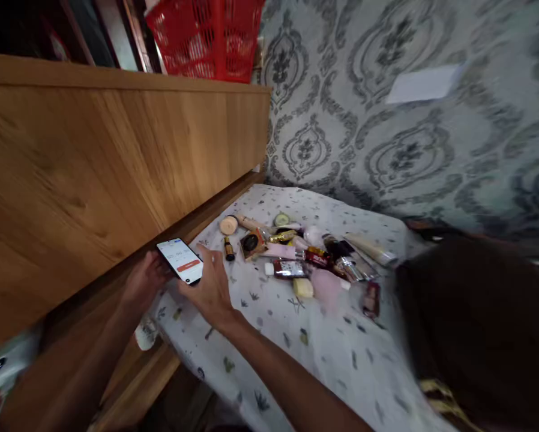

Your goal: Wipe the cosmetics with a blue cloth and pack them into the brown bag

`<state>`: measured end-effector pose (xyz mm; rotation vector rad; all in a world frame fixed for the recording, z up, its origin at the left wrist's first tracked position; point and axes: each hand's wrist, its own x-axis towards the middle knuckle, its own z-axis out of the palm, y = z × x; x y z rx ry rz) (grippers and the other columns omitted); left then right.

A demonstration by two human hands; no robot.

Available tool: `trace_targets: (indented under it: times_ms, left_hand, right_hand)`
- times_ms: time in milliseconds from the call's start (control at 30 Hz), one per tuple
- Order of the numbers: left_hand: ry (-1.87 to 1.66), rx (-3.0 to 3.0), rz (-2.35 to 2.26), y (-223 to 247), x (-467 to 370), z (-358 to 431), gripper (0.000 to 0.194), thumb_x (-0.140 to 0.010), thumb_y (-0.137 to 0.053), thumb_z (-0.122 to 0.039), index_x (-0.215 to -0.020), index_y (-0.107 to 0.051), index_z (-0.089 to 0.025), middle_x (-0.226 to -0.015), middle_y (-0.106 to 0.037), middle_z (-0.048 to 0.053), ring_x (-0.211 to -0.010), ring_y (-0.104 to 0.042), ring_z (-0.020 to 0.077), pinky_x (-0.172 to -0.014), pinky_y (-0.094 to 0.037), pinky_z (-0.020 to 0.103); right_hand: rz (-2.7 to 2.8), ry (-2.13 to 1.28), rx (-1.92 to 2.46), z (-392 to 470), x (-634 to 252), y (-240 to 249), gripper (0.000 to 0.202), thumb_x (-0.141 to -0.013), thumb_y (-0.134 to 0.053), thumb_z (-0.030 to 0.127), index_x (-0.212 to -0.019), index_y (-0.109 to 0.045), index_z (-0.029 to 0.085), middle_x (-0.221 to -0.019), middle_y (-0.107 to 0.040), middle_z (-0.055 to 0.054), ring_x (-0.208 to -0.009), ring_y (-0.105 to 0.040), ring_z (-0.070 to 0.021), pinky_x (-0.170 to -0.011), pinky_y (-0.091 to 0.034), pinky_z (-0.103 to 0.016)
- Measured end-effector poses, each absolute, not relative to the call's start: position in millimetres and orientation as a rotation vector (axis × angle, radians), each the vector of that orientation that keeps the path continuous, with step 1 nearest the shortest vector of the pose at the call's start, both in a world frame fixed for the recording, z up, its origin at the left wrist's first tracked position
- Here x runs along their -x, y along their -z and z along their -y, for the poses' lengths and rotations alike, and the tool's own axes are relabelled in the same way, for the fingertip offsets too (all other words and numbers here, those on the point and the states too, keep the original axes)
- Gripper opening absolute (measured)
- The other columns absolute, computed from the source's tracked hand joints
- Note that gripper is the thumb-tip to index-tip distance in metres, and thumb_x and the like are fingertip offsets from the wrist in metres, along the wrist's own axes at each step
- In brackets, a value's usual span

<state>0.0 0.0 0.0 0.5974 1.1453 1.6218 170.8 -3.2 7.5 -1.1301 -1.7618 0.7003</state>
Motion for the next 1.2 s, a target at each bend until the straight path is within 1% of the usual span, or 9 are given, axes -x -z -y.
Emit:
trace_targets:
  times_ms: [133, 300, 433, 667, 767, 867, 1000, 1100, 1200]
  left_hand:
    - [-1.633, -0.599, -1.127, 7.1, 7.2, -2.3, 0.031, -0.091, -0.060, -0.045, -0.103, -0.068, -0.017, -0.111, -0.072, 0.009, -0.087, -0.068, 0.0191, -0.068, -0.050, 0.028]
    - [-1.677, -0.660, -1.066, 18.2, 11.2, -3.5, 0.036, -0.089, -0.061, -0.050, -0.104, -0.067, -0.018, -0.112, -0.072, 0.010, -0.092, -0.068, 0.0198, -0.068, -0.048, 0.026]
    - [-1.684, -0.617, -1.094, 26.1, 13.4, -4.3, 0.039, -0.090, -0.058, -0.051, -0.109, -0.067, -0.018, -0.114, -0.072, 0.010, -0.093, -0.068, 0.0193, -0.070, -0.050, 0.027]
    - [-1.684, -0.612, -1.083, 37.2, 17.6, -1.7, 0.041, -0.086, -0.063, -0.055, -0.104, -0.069, -0.019, -0.107, -0.074, 0.008, -0.091, -0.069, 0.0202, -0.071, -0.051, 0.028]
    - [-1.706, -0.585, -1.078, 39.0, 16.9, 0.3, 0.041, -0.083, -0.067, -0.055, -0.103, -0.070, -0.019, -0.105, -0.075, 0.007, -0.094, -0.070, 0.0214, -0.075, -0.053, 0.029]
    - [-1.718, -0.584, -1.076, 39.6, 13.7, 3.7, 0.045, -0.081, -0.068, -0.057, -0.104, -0.071, -0.018, -0.108, -0.075, 0.008, -0.103, -0.069, 0.0242, -0.083, -0.054, 0.032]
    - [-1.708, -0.536, -1.047, 42.0, 8.0, 12.3, 0.045, -0.084, -0.065, -0.057, -0.107, -0.071, -0.018, -0.109, -0.076, 0.009, -0.108, -0.069, 0.0253, -0.092, -0.054, 0.035]
    - [-1.678, -0.505, -1.032, 44.6, 6.2, 20.3, 0.047, -0.088, -0.060, -0.057, -0.110, -0.071, -0.017, -0.108, -0.076, 0.011, -0.108, -0.069, 0.0249, -0.092, -0.055, 0.036]
    - [-1.697, -0.519, -1.020, 45.7, 7.8, 26.8, 0.049, -0.088, -0.060, -0.059, -0.109, -0.070, -0.016, -0.109, -0.076, 0.012, -0.108, -0.069, 0.0249, -0.093, -0.054, 0.035]
  right_hand:
    - [1.795, -0.681, 1.079, -7.6, -158.2, -5.1, 0.074, -0.069, -0.072, 0.023, -0.138, -0.045, 0.022, -0.123, -0.051, -0.011, -0.117, -0.055, -0.0279, -0.102, -0.048, -0.047]
    - [1.820, -0.627, 1.051, -19.2, -143.7, -2.5, 0.074, -0.069, -0.072, 0.026, -0.137, -0.046, 0.023, -0.118, -0.050, -0.009, -0.115, -0.055, -0.0278, -0.098, -0.050, -0.046]
    - [1.838, -0.633, 1.060, -24.9, -134.5, -0.1, 0.074, -0.070, -0.072, 0.028, -0.139, -0.045, 0.025, -0.121, -0.049, -0.009, -0.114, -0.056, -0.0271, -0.096, -0.052, -0.045]
    - [1.845, -0.628, 1.069, -29.9, -120.5, 4.1, 0.071, -0.071, -0.070, 0.026, -0.137, -0.045, 0.022, -0.119, -0.048, -0.009, -0.113, -0.055, -0.0272, -0.096, -0.051, -0.045]
    - [1.846, -0.610, 1.063, -30.9, -114.1, 6.7, 0.070, -0.072, -0.070, 0.028, -0.137, -0.045, 0.024, -0.118, -0.049, -0.009, -0.113, -0.055, -0.0279, -0.095, -0.052, -0.046]
    - [1.838, -0.604, 1.076, -32.4, -106.0, 8.4, 0.072, -0.071, -0.071, 0.027, -0.138, -0.044, 0.024, -0.118, -0.049, -0.009, -0.114, -0.054, -0.0286, -0.095, -0.051, -0.047]
    - [1.842, -0.630, 1.113, -34.6, -91.6, 7.5, 0.074, -0.070, -0.074, 0.031, -0.138, -0.045, 0.024, -0.122, -0.048, -0.011, -0.117, -0.052, -0.0304, -0.095, -0.051, -0.048]
    - [1.847, -0.633, 1.138, -35.3, -79.6, 6.1, 0.073, -0.069, -0.075, 0.032, -0.136, -0.046, 0.023, -0.122, -0.048, -0.011, -0.117, -0.051, -0.0307, -0.094, -0.051, -0.047]
    - [1.853, -0.619, 1.172, -35.5, -69.0, 6.4, 0.073, -0.069, -0.076, 0.030, -0.135, -0.047, 0.022, -0.119, -0.049, -0.011, -0.114, -0.052, -0.0304, -0.094, -0.051, -0.047]
